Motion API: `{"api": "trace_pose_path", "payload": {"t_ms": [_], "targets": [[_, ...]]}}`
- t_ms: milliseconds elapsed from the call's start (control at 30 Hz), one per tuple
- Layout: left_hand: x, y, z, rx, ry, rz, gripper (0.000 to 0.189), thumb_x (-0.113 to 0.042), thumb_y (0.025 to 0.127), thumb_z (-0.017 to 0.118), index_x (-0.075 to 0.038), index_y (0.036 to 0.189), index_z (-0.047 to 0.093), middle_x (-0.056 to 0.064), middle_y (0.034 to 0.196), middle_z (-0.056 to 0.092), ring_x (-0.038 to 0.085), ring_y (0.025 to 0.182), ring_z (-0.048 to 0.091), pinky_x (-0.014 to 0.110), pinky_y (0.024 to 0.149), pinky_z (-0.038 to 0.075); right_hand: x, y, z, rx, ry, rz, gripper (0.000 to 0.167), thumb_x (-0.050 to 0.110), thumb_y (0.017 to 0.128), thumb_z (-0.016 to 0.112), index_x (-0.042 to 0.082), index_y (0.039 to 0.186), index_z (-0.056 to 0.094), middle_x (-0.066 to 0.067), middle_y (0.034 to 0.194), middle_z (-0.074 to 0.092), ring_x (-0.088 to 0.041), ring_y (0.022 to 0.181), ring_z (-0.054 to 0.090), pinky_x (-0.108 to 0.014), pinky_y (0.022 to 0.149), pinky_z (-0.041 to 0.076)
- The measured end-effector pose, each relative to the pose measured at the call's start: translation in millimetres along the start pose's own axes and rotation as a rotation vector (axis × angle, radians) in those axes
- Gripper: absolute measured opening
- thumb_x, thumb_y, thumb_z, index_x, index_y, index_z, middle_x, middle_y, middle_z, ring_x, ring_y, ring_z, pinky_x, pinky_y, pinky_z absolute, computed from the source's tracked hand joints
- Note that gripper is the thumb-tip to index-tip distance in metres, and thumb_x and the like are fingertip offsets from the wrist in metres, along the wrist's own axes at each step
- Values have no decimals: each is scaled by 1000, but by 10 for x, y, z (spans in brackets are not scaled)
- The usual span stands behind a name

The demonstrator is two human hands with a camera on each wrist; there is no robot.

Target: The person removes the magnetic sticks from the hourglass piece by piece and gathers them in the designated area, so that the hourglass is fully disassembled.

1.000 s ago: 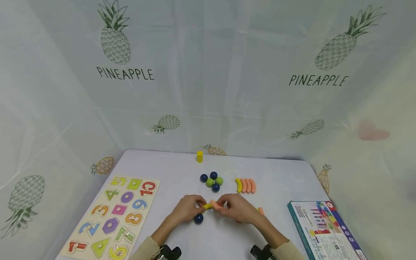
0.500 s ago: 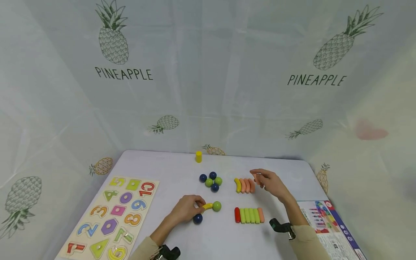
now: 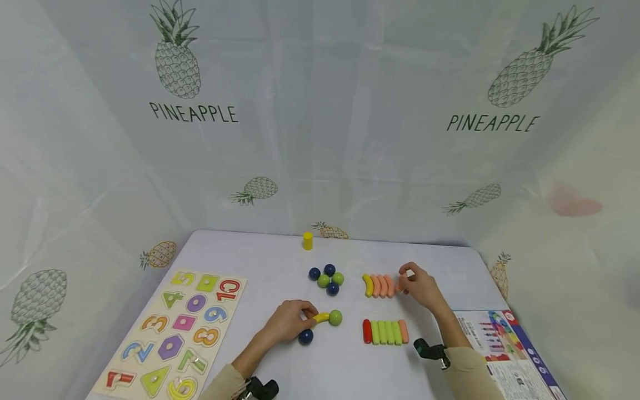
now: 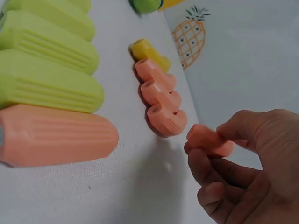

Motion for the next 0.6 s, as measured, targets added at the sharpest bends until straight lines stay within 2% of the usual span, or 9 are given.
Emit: {"api": "trace_pose_path", "payload": {"t_ms": [200, 367, 600], "targets": [[1, -9, -2, 6, -5, -4, 18, -24, 88, 75, -18, 105, 75, -13, 83, 65, 5, 70, 54, 25, 67, 44, -60, 12, 36, 30, -81, 40, 40, 28, 103, 57, 6, 134, 43, -11, 95, 68, -21, 80, 61, -35, 68, 49], [3, -12, 0, 2, -5, -1, 17, -23, 88, 75, -18, 105, 76, -13, 82, 65, 4, 68, 54, 25, 65, 44, -85, 20, 87, 55, -108, 80, 40, 27, 100, 62, 3, 130, 51, -14, 105, 67, -20, 81, 62, -36, 69, 51], [6, -7, -3, 3, -6, 2, 18, -24, 88, 76, -18, 105, 75, -14, 82, 64, 4, 68, 54, 25, 66, 44, -88, 52, 132, 5, -143, 85, 36, 22, 97, 66, 1, 125, 57, -16, 105, 65, -21, 81, 61, -35, 66, 52]]}}
Point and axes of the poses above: each hand's wrist, its own y-axis towards the middle knuckle, its own z-axis out of the palm, x = y × z, the point moved 3 cm from there along y, towards the middle knuckle
